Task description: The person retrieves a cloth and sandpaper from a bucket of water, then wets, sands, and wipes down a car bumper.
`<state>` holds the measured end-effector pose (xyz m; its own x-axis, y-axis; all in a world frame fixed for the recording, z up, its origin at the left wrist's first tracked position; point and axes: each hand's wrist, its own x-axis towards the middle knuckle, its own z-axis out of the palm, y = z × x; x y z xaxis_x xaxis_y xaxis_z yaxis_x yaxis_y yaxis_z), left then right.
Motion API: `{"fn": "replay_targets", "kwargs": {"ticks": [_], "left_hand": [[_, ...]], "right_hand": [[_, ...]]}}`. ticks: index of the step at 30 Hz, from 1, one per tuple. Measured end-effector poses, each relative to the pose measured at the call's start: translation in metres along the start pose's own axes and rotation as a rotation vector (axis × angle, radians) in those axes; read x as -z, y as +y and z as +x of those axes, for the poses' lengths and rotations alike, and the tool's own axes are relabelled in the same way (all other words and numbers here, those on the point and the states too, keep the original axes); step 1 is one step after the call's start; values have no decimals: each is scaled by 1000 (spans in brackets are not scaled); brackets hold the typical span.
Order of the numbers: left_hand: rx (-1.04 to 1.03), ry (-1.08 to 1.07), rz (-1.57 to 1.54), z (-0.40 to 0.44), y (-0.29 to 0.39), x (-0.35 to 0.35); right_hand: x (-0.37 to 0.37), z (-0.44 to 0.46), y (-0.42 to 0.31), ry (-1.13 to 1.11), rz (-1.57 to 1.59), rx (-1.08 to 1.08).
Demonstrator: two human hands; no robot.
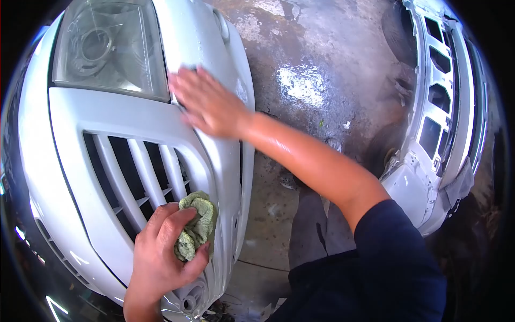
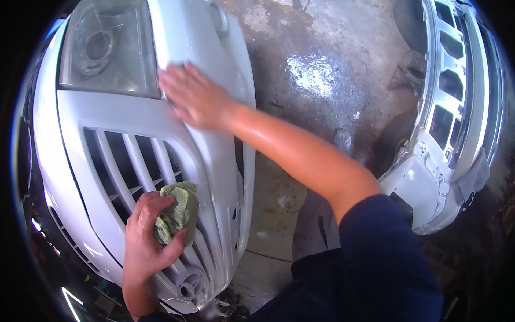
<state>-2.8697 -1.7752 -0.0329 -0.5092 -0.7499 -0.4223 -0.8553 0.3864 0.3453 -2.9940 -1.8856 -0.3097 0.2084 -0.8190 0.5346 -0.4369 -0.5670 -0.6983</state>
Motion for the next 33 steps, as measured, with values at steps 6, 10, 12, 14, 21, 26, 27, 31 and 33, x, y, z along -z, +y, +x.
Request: {"fn": "replay_targets", "kwargs": {"ticks": [6,10,12,14,21,26,27,31,33], "left_hand": [[4,1,-2,0,2,-1],[-28,10,15,1,2,-1],[-4,8,10,1,3,-1],[10,5,10,1,3,-5],[12,-22,16,0,0,-6],[136,-66,-66,-2,4,-3],[134,-68,-63,-2,4,-4],[-1,-50,9,3,-2,-4],[80,-68,-31,2,0,-5]], "right_hand": [[-2,27,5,89,-43,-58],[-4,-56,-45,-40,144,-72],[-5,-57,-38,-36,107,-42],[-9,3,-15,52,-7,-128],[-2,57,52,205,376,-570],[-19,-27,3,151,416,-512],[-23,-38,1,152,446,-489],[-29,6,74,235,696,-825],[-19,22,47,260,546,-595]]}}
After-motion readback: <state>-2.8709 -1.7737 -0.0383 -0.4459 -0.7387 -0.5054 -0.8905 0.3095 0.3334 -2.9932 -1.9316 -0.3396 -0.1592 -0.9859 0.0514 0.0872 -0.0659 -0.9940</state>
